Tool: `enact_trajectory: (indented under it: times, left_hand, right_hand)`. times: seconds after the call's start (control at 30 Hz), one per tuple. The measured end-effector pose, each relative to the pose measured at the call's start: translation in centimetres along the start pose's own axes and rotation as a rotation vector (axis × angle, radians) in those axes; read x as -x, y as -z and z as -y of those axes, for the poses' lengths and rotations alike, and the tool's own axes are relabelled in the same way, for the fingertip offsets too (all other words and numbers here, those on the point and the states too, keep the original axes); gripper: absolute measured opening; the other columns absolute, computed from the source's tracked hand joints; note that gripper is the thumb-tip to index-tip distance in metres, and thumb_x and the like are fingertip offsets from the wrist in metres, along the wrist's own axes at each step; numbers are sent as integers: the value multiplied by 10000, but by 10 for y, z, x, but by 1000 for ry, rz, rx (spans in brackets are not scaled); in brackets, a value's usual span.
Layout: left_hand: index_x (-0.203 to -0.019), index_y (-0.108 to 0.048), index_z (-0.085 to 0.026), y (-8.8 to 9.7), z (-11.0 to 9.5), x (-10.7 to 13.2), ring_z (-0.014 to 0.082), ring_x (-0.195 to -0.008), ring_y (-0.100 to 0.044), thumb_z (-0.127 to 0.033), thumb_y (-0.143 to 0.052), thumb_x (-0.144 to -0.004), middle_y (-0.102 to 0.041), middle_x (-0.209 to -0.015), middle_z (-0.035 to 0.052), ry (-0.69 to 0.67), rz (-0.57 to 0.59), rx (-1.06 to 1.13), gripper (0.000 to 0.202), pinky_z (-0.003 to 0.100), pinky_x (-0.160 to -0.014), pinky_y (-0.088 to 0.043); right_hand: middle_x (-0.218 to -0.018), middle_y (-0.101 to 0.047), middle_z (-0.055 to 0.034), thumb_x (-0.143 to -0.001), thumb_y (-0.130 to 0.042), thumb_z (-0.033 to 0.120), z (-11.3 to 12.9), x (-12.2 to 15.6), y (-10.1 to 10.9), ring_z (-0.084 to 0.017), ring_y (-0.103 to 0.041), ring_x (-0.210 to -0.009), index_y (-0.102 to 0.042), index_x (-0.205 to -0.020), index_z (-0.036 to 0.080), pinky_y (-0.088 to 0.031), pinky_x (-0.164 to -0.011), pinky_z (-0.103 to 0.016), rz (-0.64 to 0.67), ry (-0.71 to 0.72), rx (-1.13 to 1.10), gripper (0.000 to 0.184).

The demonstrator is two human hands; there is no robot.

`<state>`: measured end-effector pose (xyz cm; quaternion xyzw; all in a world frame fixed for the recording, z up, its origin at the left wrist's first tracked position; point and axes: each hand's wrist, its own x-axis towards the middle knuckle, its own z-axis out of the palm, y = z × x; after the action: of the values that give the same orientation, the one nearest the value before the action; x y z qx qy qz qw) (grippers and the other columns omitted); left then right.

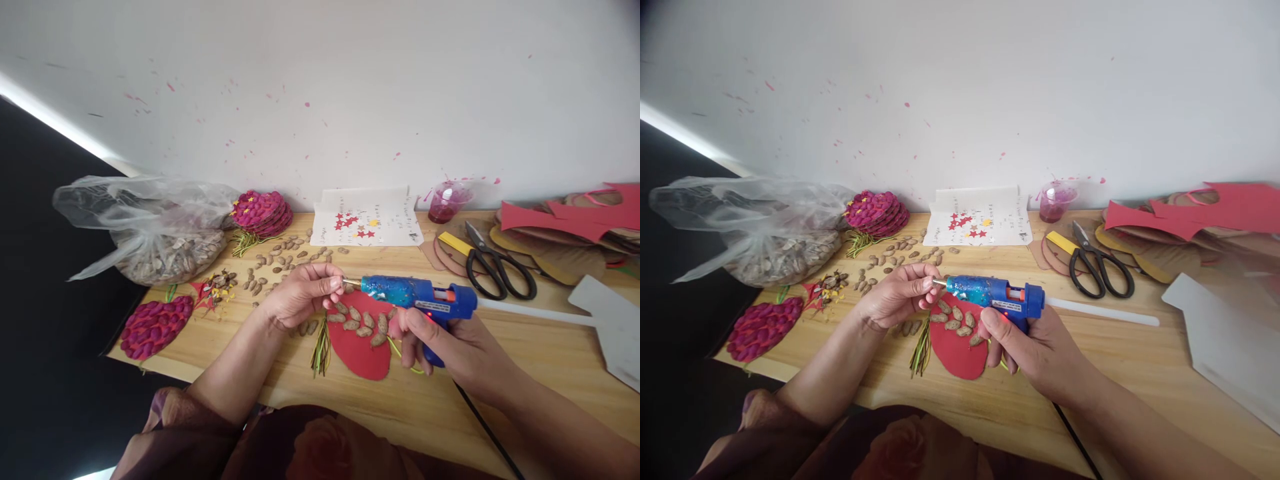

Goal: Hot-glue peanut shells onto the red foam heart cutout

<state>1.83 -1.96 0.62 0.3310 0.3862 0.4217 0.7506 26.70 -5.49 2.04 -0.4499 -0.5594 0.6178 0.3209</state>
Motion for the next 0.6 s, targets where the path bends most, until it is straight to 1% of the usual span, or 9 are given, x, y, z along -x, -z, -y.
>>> enact_trajectory:
  times: [0.3, 0.47, 0.6]
  left_hand:
    - [-759, -711, -90, 1, 2, 0, 59, -532, -571, -273, -960, -625, -656, -640, 28, 19, -7, 9, 337, 128, -485, -429]
    - [-755, -711, -97, 3, 2, -1, 58, -528, -567, -272, -961, -621, -660, -648, 28, 29, -9, 13, 333, 130, -480, -417]
    - [-748, -707, -100, 3, 3, -1, 61, -543, -568, -267, -952, -635, -651, -649, 25, 9, 0, 10, 318, 130, -480, -406]
  right_hand:
    - [-589, -650, -25, -848, -631, 712, -1, 0, -1, -129, -580, -500, -678, -785, 196, -427, -451, -238, -15, -7, -14, 522]
    - [-598, -655, -29, -865, -616, 704, -4, -1, 1, -142, -596, -517, -685, -801, 197, -440, -458, -246, 3, 1, -9, 515]
    - [-611, -661, -34, -884, -607, 684, -5, -2, 2, -155, -608, -529, -678, -815, 195, -445, -466, -261, 9, 20, -34, 499]
